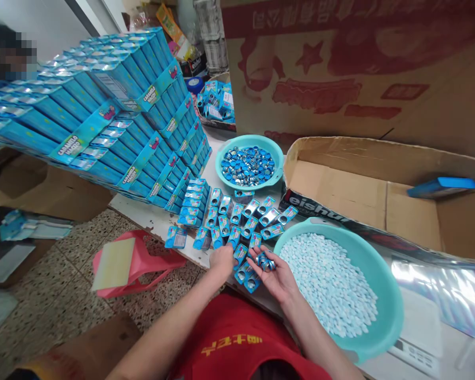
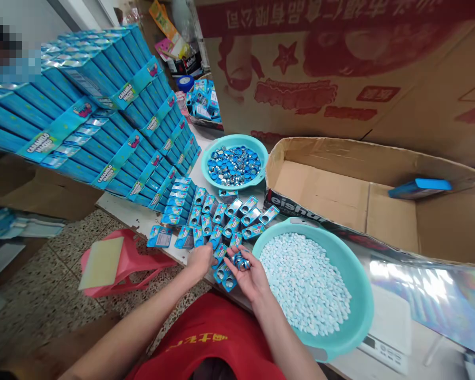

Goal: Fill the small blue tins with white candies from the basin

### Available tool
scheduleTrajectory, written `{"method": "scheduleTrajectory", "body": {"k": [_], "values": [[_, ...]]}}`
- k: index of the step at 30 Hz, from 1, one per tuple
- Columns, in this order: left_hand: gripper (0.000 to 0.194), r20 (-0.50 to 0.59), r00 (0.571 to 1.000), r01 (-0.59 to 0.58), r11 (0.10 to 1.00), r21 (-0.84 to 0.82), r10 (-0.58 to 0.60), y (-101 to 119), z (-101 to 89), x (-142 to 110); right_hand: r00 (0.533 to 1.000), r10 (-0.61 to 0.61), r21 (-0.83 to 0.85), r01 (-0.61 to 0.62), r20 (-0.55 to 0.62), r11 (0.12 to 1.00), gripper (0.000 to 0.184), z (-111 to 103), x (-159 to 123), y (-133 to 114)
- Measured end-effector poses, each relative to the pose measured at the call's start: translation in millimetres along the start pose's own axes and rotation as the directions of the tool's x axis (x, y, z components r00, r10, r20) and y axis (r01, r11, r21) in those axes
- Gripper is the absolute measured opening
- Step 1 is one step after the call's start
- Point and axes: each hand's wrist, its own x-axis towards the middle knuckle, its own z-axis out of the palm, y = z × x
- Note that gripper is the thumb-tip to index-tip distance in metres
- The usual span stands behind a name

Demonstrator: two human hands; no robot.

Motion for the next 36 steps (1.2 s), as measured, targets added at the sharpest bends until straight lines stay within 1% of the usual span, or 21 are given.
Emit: {"method": "scheduleTrajectory", "body": {"k": [2, 4, 5, 7, 8, 9, 12, 14, 17, 21, 23, 24, 25, 27, 29, 31, 33, 36], "values": [[0.028, -0.025, 0.999, -0.041, 0.999, -0.015, 0.04, -3.1, -1.3, -8.2, 1.0, -0.006, 0.006, 0.006, -0.001, 1.0, 0.014, -2.8, -0.6, 1.8], [0.027, -0.113, 0.982, -0.164, 0.979, -0.118, 0.151, -3.6, -0.3, -18.2, 1.0, -0.009, 0.007, 0.009, 0.005, 1.0, 0.015, -4.3, -0.4, 4.4], [0.028, -0.17, 0.961, -0.25, 0.95, -0.189, 0.219, -2.5, 1.0, -22.9, 1.0, -0.008, 0.002, 0.008, 0.013, 1.0, 0.015, -4.7, -0.1, 5.9], [0.029, -0.272, 0.906, -0.403, 0.86, -0.313, 0.325, 1.9, 4.0, -30.1, 0.999, -0.009, -0.004, 0.009, 0.041, 1.0, 0.016, -5.4, 0.9, 9.2], [0.027, -0.291, 0.889, -0.443, 0.824, -0.353, 0.353, 4.3, 5.4, -32.0, 0.999, -0.008, 0.001, 0.008, 0.052, 1.0, 0.017, -5.9, 1.4, 10.9], [0.024, -0.29, 0.884, -0.458, 0.802, -0.385, 0.366, 6.2, 6.4, -32.8, 0.998, -0.003, 0.01, 0.002, 0.058, 1.0, 0.018, -6.4, 1.9, 12.5], [0.019, -0.245, 0.899, -0.437, 0.772, -0.461, 0.363, 7.7, 8.9, -30.7, 0.998, 0.027, 0.043, -0.029, 0.048, 0.999, 0.02, -8.9, 3.3, 16.7], [0.016, -0.233, 0.902, -0.433, 0.769, -0.47, 0.365, 7.0, 11.4, -28.7, 0.998, 0.038, 0.032, -0.04, 0.051, 0.999, 0.023, -10.5, 4.7, 19.1], [0.01, -0.245, 0.89, -0.455, 0.783, -0.424, 0.385, 8.5, 16.1, -28.6, 0.998, 0.021, -0.014, -0.02, 0.064, 1.0, 0.023, -11.7, 7.6, 22.5], [0.015, -0.259, 0.881, -0.468, 0.808, -0.358, 0.395, 9.8, 14.1, -32.2, 0.999, -0.032, -0.058, 0.034, 0.037, 0.998, 0.017, -9.6, 6.7, 23.6], [0.016, -0.293, 0.887, -0.442, 0.839, -0.316, 0.357, 4.7, 9.8, -34.2, 0.999, -0.036, -0.079, 0.039, 0.034, 0.996, 0.017, -8.5, 1.5, 20.7], [0.015, -0.289, 0.9, -0.408, 0.866, -0.29, 0.327, 1.0, 8.2, -35.1, 0.999, -0.034, -0.093, 0.037, 0.036, 0.995, 0.018, -8.5, -2.2, 18.3], [0.013, -0.259, 0.919, -0.361, 0.897, -0.256, 0.296, -2.9, 7.6, -36.0, 0.999, -0.032, -0.112, 0.036, 0.037, 0.993, 0.019, -9.0, -6.3, 15.3], [0.012, -0.136, 0.96, -0.265, 0.954, -0.141, 0.246, -8.9, 10.0, -37.3, 0.999, -0.037, -0.156, 0.043, 0.037, 0.987, 0.022, -11.7, -14.6, 8.6], [0.016, -0.022, 0.978, -0.208, 0.978, -0.017, 0.208, -9.1, 16.0, -36.8, 0.999, -0.041, -0.197, 0.044, 0.022, 0.979, 0.025, -16.2, -21.6, 2.7], [0.024, 0.011, 0.986, -0.168, 0.984, 0.065, 0.167, -3.2, 22.5, -33.9, 0.999, -0.036, -0.221, 0.034, -0.004, 0.975, 0.026, -21.9, -26.6, -0.6], [0.031, 0.014, 0.992, -0.128, 0.987, 0.098, 0.127, 5.5, 26.7, -29.0, 0.999, -0.032, -0.227, 0.026, -0.023, 0.973, 0.026, -27.7, -30.8, -0.6], [0.036, 0.021, 0.995, -0.098, 0.985, 0.14, 0.096, 15.5, 27.8, -22.3, 0.999, -0.018, -0.252, 0.008, -0.037, 0.968, 0.025, -35.3, -37.0, 5.0]]}}
